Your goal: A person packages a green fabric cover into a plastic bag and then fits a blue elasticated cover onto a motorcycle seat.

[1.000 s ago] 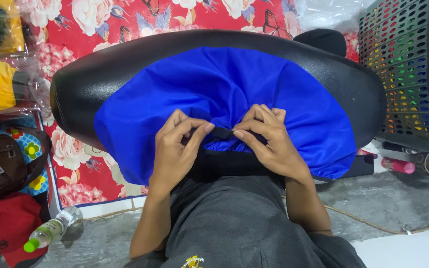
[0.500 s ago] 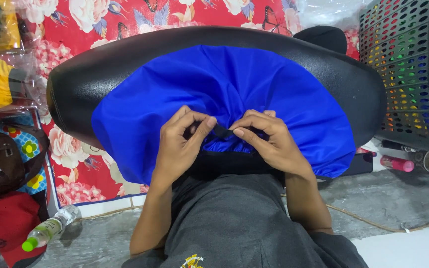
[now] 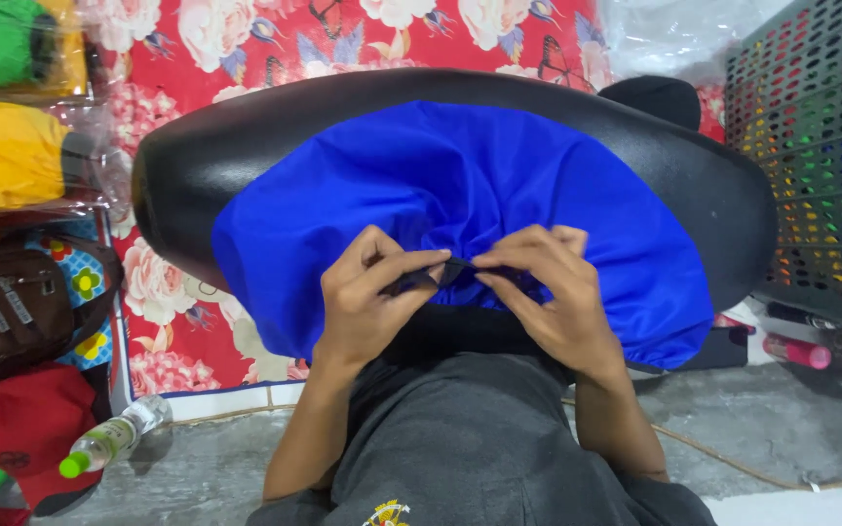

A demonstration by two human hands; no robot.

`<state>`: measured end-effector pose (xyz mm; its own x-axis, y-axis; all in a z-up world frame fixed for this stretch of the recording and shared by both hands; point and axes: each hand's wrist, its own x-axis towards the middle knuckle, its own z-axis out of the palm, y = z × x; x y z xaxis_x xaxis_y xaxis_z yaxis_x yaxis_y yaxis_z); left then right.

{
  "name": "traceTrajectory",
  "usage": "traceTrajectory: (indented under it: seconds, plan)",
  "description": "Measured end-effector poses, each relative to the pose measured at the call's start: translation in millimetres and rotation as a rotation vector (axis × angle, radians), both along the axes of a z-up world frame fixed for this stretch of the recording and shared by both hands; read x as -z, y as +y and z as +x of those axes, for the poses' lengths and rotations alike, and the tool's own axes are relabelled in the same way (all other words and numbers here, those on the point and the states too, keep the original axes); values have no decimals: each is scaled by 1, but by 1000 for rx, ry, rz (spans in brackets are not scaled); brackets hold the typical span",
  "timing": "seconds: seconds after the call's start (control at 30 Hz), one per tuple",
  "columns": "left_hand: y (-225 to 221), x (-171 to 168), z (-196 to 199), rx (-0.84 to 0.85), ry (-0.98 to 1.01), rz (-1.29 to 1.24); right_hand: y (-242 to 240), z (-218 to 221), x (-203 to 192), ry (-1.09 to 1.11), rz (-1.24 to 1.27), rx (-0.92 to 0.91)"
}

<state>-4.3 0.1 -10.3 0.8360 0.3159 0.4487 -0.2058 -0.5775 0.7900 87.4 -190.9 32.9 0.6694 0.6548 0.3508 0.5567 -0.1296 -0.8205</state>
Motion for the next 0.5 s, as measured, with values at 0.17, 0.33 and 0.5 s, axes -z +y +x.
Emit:
traceTrajectory:
  seconds: [0.17,0.33,0.5]
  plan:
    - [0,8,6,-184,-420,286,-6,-4,26,-546,90,214]
    - [1,16,5,-144,-564,289,-10,-3,41,-678,111,289]
    - [-1,2,8,-181,-580,297,-12,-6,47,-646,163,376]
